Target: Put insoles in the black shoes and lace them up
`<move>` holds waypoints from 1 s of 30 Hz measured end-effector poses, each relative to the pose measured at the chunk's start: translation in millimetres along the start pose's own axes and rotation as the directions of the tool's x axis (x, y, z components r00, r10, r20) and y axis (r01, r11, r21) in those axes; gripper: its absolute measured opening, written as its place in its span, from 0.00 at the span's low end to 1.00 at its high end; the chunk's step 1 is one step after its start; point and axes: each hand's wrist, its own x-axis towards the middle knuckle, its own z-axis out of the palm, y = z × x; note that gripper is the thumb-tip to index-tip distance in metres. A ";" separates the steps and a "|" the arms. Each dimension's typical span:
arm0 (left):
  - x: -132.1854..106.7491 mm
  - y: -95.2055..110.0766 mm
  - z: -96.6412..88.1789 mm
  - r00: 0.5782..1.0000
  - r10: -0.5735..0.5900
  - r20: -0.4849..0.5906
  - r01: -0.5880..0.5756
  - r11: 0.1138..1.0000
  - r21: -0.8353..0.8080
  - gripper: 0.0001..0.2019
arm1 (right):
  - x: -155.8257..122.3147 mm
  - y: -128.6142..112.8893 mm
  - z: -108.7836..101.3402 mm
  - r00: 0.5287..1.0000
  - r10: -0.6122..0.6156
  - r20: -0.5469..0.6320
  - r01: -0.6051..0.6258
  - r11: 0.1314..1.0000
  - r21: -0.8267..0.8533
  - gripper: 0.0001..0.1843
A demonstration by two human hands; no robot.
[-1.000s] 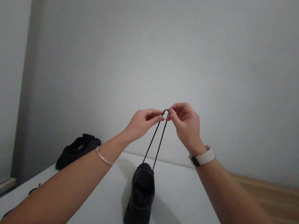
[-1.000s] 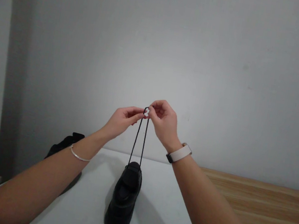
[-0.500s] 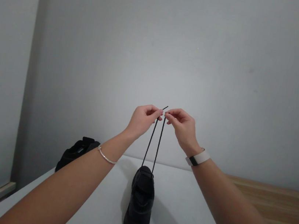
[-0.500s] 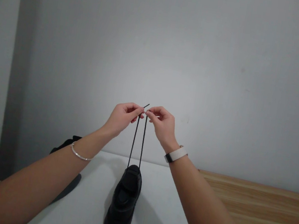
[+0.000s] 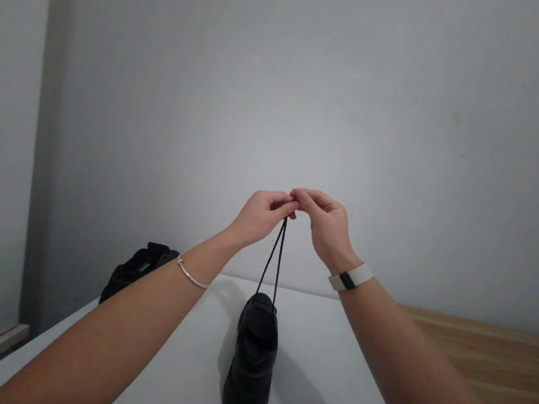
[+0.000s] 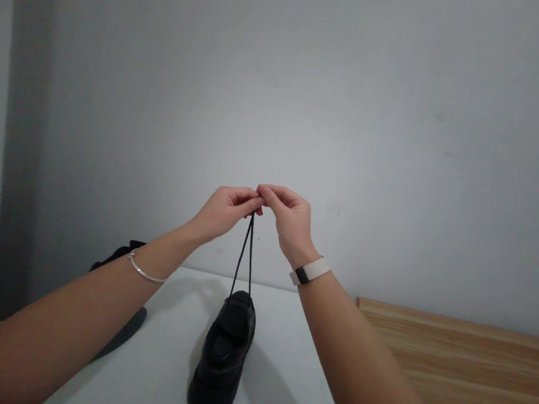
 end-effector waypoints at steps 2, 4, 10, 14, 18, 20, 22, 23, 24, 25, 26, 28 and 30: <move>-1.0 -8.2 -3.7 0.997 -0.029 -0.068 0.028 1.000 -0.011 0.13 | -6.0 2.0 -3.5 0.998 0.058 -0.011 -0.057 0.997 0.059 0.10; -6.3 -21.4 -12.9 0.982 -0.118 -0.148 0.094 0.983 -0.159 0.13 | -14.1 6.0 -15.0 0.988 0.142 -0.060 -0.133 0.982 0.135 0.12; -57.8 -76.2 -75.8 0.862 -0.419 -0.286 0.279 0.862 -0.423 0.11 | -50.0 31.7 -108.2 0.915 0.243 -0.323 -0.217 0.969 0.117 0.13; -109.9 -117.2 -115.3 0.770 -0.490 -0.408 0.422 0.871 -0.250 0.16 | -88.9 60.7 -182.8 0.844 0.223 -0.487 -0.277 0.960 -0.040 0.14; -151.3 -143.9 -125.3 0.758 -0.478 -0.443 0.543 0.839 0.025 0.20 | -127.8 92.4 -216.3 0.774 0.281 -0.567 -0.391 0.917 -0.079 0.18; -161.0 -146.8 -118.9 0.811 -0.420 -0.408 0.534 0.816 0.221 0.18 | -141.4 103.5 -211.4 0.795 0.313 -0.519 -0.434 0.892 -0.127 0.20; -163.2 -144.4 -106.8 0.859 -0.388 -0.335 0.500 0.775 0.387 0.15 | -150.1 109.8 -194.4 0.833 0.366 -0.415 -0.464 0.870 -0.166 0.22; -162.2 -142.4 -99.0 0.873 -0.388 -0.296 0.486 0.749 0.450 0.12 | -153.0 111.4 -182.6 0.848 0.400 -0.347 -0.478 0.860 -0.178 0.24; -160.6 -140.6 -90.5 0.881 -0.397 -0.256 0.472 0.727 0.499 0.11 | -155.2 112.3 -169.5 0.857 0.438 -0.271 -0.494 0.849 -0.188 0.24; -158.7 -139.3 -81.3 0.887 -0.409 -0.215 0.458 0.717 0.525 0.10 | -156.9 113.0 -155.9 0.858 0.478 -0.191 -0.511 0.834 -0.207 0.23; -157.0 -138.9 -71.8 0.891 -0.421 -0.169 0.443 0.728 0.524 0.10 | -158.3 113.5 -142.5 0.850 0.514 -0.112 -0.525 0.816 -0.240 0.21; -155.7 -140.6 -52.9 0.897 -0.439 -0.058 0.419 0.800 0.429 0.11 | -160.6 115.3 -118.1 0.822 0.569 0.019 -0.531 0.779 -0.334 0.16; -157.8 -144.2 -36.2 0.890 -0.452 0.052 0.425 0.866 0.264 0.12 | -163.3 118.9 -99.8 0.820 0.562 0.109 -0.477 0.776 -0.412 0.13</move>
